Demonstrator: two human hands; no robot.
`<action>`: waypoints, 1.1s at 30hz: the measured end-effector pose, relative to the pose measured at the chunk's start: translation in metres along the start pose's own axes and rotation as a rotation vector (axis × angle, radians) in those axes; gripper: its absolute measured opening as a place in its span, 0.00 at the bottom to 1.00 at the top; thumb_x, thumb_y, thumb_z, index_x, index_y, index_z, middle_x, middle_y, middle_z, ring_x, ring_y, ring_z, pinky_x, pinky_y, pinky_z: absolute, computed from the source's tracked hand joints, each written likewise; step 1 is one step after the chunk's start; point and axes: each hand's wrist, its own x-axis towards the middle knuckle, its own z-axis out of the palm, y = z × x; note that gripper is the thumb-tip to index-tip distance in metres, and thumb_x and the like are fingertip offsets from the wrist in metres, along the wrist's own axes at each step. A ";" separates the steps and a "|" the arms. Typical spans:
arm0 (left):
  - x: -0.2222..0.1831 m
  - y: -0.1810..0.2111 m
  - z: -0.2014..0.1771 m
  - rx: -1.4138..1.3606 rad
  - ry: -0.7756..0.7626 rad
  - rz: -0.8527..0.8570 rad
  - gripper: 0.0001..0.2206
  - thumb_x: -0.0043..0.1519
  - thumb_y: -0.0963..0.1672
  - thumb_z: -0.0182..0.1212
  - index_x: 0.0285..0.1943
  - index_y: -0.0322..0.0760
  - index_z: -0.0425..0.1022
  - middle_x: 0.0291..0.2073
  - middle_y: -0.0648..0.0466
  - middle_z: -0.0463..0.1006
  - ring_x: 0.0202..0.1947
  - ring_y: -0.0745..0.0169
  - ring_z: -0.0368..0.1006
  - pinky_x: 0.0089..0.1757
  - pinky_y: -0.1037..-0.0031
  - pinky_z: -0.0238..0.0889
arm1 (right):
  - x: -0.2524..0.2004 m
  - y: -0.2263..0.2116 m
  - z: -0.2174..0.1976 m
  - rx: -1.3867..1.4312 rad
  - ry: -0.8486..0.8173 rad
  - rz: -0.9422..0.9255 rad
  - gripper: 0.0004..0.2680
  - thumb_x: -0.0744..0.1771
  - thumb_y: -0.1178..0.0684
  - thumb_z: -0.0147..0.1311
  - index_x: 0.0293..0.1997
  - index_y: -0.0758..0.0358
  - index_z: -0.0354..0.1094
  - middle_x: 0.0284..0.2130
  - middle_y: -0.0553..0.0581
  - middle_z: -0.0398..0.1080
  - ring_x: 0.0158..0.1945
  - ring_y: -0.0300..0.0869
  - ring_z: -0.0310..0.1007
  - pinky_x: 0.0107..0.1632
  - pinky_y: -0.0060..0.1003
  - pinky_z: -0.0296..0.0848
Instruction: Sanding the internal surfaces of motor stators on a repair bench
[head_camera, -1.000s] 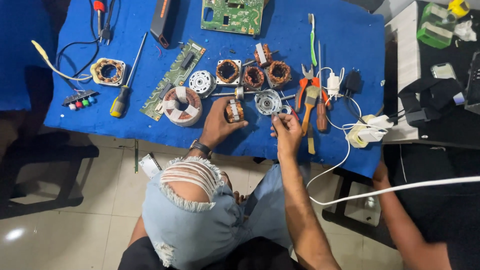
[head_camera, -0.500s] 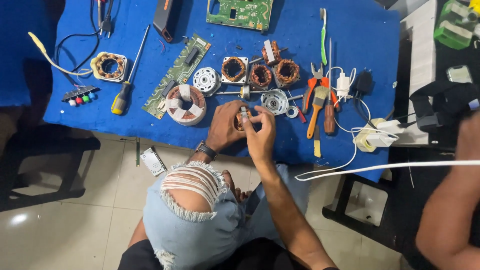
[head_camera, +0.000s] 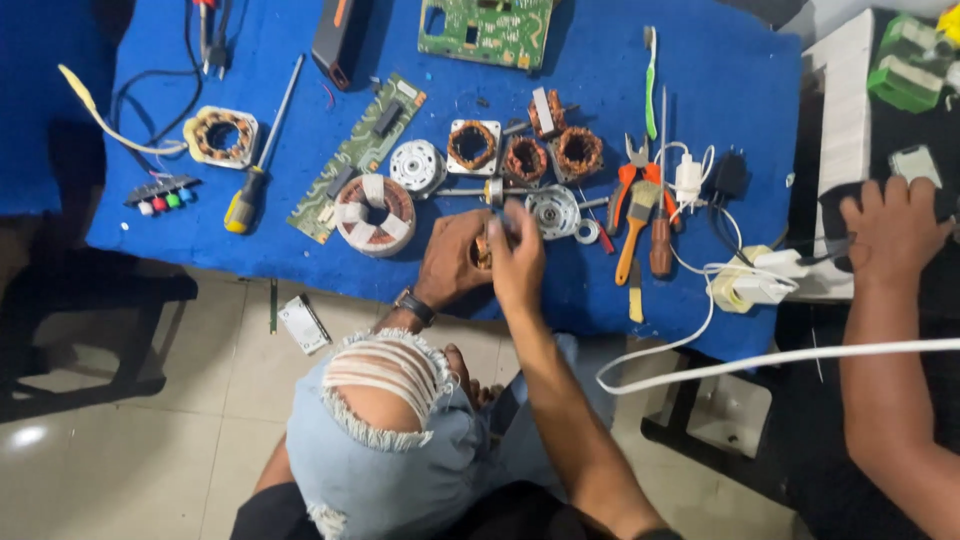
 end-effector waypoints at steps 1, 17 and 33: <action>-0.003 0.005 -0.001 0.002 0.000 -0.002 0.35 0.43 0.50 0.79 0.61 0.42 0.71 0.52 0.46 0.80 0.60 0.50 0.72 0.60 0.60 0.53 | 0.001 0.002 0.001 0.001 -0.002 0.001 0.16 0.68 0.48 0.57 0.61 0.58 0.67 0.56 0.70 0.70 0.59 0.62 0.71 0.60 0.51 0.72; -0.001 -0.017 0.011 0.033 -0.037 -0.023 0.40 0.40 0.53 0.80 0.65 0.49 0.69 0.58 0.53 0.78 0.63 0.57 0.71 0.60 0.65 0.52 | -0.011 0.007 -0.003 0.141 -0.019 0.103 0.18 0.67 0.50 0.58 0.64 0.61 0.64 0.58 0.69 0.69 0.63 0.60 0.69 0.63 0.50 0.70; -0.003 -0.015 0.011 -0.044 0.018 0.062 0.39 0.42 0.53 0.81 0.63 0.42 0.70 0.50 0.45 0.80 0.56 0.46 0.74 0.58 0.57 0.55 | 0.012 0.012 0.011 0.044 -0.056 0.112 0.20 0.67 0.41 0.57 0.65 0.55 0.64 0.61 0.63 0.67 0.63 0.56 0.69 0.65 0.48 0.69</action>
